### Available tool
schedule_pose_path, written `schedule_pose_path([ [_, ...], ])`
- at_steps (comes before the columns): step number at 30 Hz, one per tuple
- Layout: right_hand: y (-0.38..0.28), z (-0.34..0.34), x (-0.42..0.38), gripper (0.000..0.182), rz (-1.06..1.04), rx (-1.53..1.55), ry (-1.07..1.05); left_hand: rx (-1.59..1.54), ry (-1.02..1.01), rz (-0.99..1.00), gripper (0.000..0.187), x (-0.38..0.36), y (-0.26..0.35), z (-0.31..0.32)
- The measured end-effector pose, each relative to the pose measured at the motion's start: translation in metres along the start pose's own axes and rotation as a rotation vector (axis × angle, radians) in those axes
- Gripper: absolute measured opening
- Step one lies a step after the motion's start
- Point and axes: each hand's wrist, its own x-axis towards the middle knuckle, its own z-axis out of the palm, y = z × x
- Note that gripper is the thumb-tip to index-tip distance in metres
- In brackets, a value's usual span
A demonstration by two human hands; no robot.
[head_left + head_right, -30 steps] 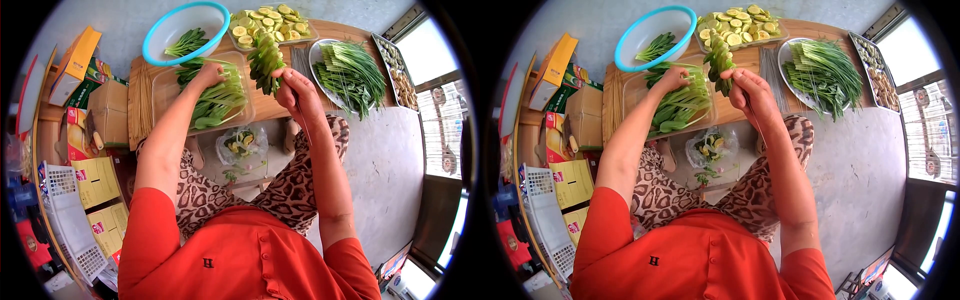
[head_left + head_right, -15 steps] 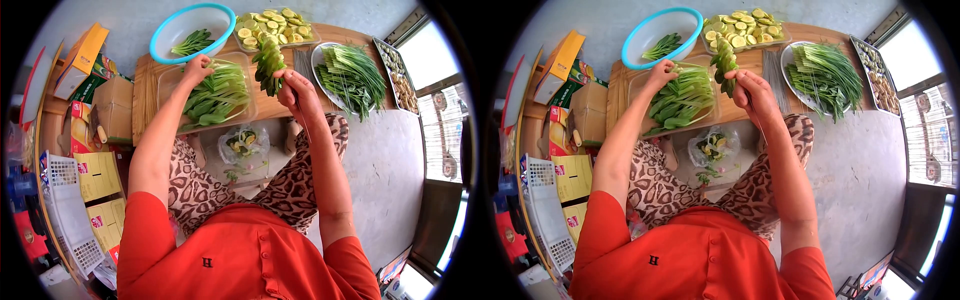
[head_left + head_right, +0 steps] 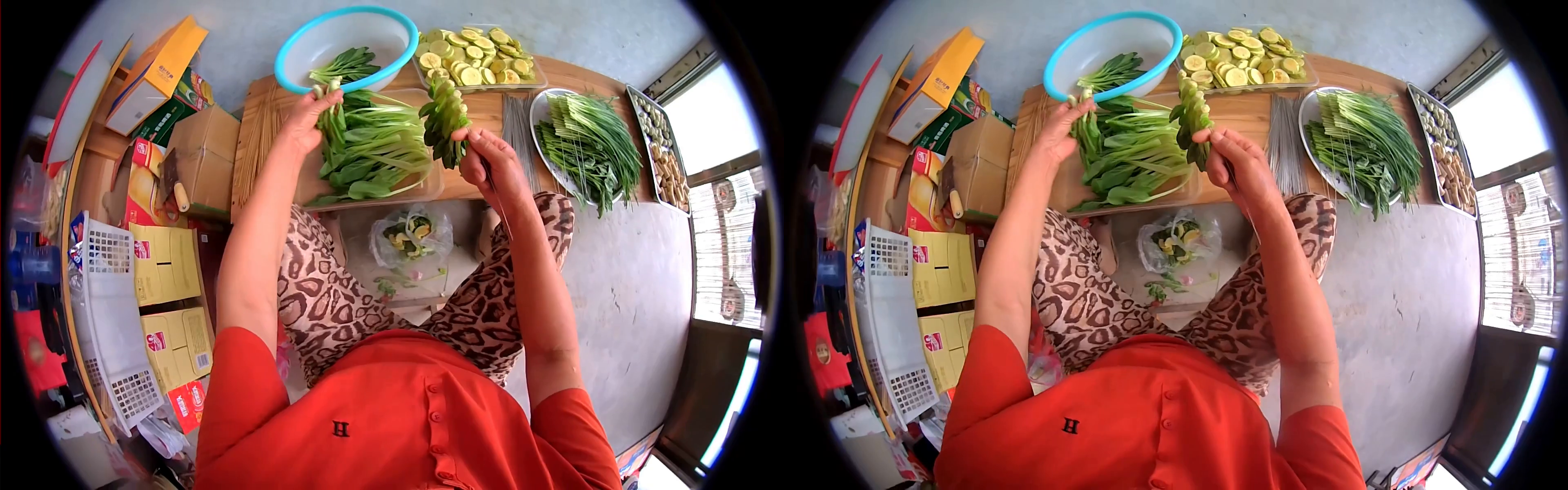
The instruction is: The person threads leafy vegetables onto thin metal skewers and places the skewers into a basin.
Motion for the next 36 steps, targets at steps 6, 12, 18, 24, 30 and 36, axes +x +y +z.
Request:
schedule_pose_path([
  [6, 0.014, 0.012, 0.001, 0.025, 0.125, -0.076, -0.023, -0.138, -0.041, -0.045, 0.03, -0.007, -0.029, 0.003],
  [12, 0.023, 0.02, 0.006, 0.025, 0.207, -0.194, -0.059, -0.255, -0.081, -0.107, 0.034, -0.005, -0.032, 0.009],
  [18, 0.031, 0.024, 0.012, 0.026, 0.216, -0.221, -0.111, -0.236, -0.111, -0.078, 0.03, -0.006, -0.03, 0.012],
  [24, 0.034, 0.03, 0.014, 0.026, 0.235, -0.221, -0.112, -0.313, -0.155, -0.04, 0.021, -0.009, -0.033, 0.013],
  [30, 0.036, 0.032, 0.014, 0.026, 0.23, -0.222, -0.126, -0.258, -0.138, -0.031, 0.023, -0.011, -0.033, 0.013],
  [36, 0.036, 0.034, 0.014, 0.026, 0.242, -0.219, -0.125, -0.242, -0.124, -0.013, 0.023, -0.011, -0.035, 0.014],
])
